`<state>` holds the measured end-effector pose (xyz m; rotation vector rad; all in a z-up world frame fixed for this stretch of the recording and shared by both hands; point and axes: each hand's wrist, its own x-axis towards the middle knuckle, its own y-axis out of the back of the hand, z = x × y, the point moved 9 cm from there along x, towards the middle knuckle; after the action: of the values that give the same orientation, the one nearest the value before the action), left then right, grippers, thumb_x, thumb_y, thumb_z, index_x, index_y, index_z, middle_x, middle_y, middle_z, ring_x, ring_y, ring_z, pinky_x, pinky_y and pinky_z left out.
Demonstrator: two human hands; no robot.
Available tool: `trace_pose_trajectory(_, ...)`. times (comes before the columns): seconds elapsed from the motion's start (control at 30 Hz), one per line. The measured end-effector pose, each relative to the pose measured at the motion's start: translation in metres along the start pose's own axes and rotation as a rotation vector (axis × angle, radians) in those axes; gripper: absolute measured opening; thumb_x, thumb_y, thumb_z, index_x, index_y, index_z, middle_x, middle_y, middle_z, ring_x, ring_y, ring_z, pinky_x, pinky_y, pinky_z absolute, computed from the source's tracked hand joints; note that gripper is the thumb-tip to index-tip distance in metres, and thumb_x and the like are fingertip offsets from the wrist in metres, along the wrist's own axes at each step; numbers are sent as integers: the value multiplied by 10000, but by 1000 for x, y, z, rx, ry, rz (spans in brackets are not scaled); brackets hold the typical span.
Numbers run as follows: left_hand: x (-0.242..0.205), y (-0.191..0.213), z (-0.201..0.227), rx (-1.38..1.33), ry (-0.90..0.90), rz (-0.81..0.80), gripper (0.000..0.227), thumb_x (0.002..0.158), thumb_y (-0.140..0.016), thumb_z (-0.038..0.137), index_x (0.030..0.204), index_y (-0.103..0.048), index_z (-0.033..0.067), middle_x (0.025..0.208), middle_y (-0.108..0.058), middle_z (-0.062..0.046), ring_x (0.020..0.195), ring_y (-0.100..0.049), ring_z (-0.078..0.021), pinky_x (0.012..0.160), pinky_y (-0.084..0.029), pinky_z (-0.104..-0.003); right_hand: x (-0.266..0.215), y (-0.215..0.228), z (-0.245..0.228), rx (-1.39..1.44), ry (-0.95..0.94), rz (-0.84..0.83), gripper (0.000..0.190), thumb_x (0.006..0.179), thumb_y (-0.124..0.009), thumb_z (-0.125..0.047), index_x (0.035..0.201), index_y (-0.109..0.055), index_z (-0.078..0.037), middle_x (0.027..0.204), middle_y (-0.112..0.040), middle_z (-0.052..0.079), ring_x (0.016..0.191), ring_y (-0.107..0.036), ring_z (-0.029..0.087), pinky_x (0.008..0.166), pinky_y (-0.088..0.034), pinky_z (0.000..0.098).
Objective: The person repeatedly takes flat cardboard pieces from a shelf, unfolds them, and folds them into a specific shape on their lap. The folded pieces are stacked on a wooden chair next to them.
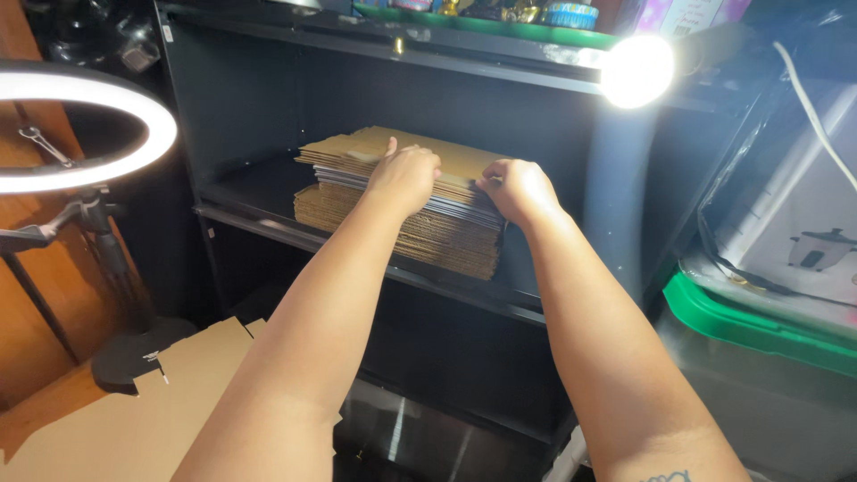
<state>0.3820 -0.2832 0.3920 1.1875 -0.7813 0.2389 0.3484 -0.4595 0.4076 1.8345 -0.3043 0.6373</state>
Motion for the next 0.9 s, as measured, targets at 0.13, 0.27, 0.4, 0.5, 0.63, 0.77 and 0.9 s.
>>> trace_pose_trajectory(0.13,13,-25,5,78,30,-91,260,1041,-510,207,1113,-760,195,1275,-722,-61,1432,-515,-307,1283,-59,-641,-3,1,-11,-15,21,-48,281,989,-664,-405,1210,-768,-266,1207,-759,79,1185,-694,319,996,-569,488)
trace_pose_trajectory(0.27,11,-23,9,105,87,-227,316,1065,-463,241,1147,-765,197,1261,-729,-107,1377,-569,-313,1301,-59,-593,-4,-1,-20,2,69,-92,301,964,-691,-403,1192,-780,-227,1188,-762,90,1160,-703,323,971,-582,477)
trace_pose_trajectory(0.4,15,-25,4,103,94,-263,332,1064,-453,214,1100,-783,204,1239,-735,-119,1339,-599,-331,1298,-153,-555,1,-3,-22,-20,93,-102,268,967,-702,-382,1153,-797,-215,1146,-770,105,1111,-721,329,945,-594,478)
trace_pose_trajectory(0.5,4,-9,11,82,148,-273,312,1050,-484,285,1144,-778,237,1263,-721,-117,1326,-604,-336,1245,-320,-546,0,1,-31,-59,121,-119,244,970,-690,-380,1118,-807,-224,1123,-775,101,1081,-730,329,926,-600,483)
trace_pose_trajectory(0.63,-2,-6,14,99,103,-229,316,1042,-494,296,1110,-789,208,1169,-749,-138,1244,-656,-353,1142,-440,-551,3,-4,-37,-175,188,-94,240,961,-671,-352,1092,-815,-212,1026,-790,107,971,-757,350,861,-617,502)
trace_pose_trajectory(0.77,-6,-2,15,88,69,-168,321,1041,-494,275,1066,-795,167,1081,-761,-162,1173,-688,-368,1066,-500,-541,4,-8,-41,-251,239,-27,219,929,-653,-335,968,-827,-207,853,-775,116,800,-765,352,743,-630,492)
trace_pose_trajectory(0.9,-11,6,20,56,5,-88,360,1039,-450,207,1003,-799,124,995,-771,-163,1111,-708,-376,1018,-526,-522,12,-19,-46,-433,362,138,267,944,-614,-287,824,-810,-150,673,-735,93,632,-753,299,602,-624,445)
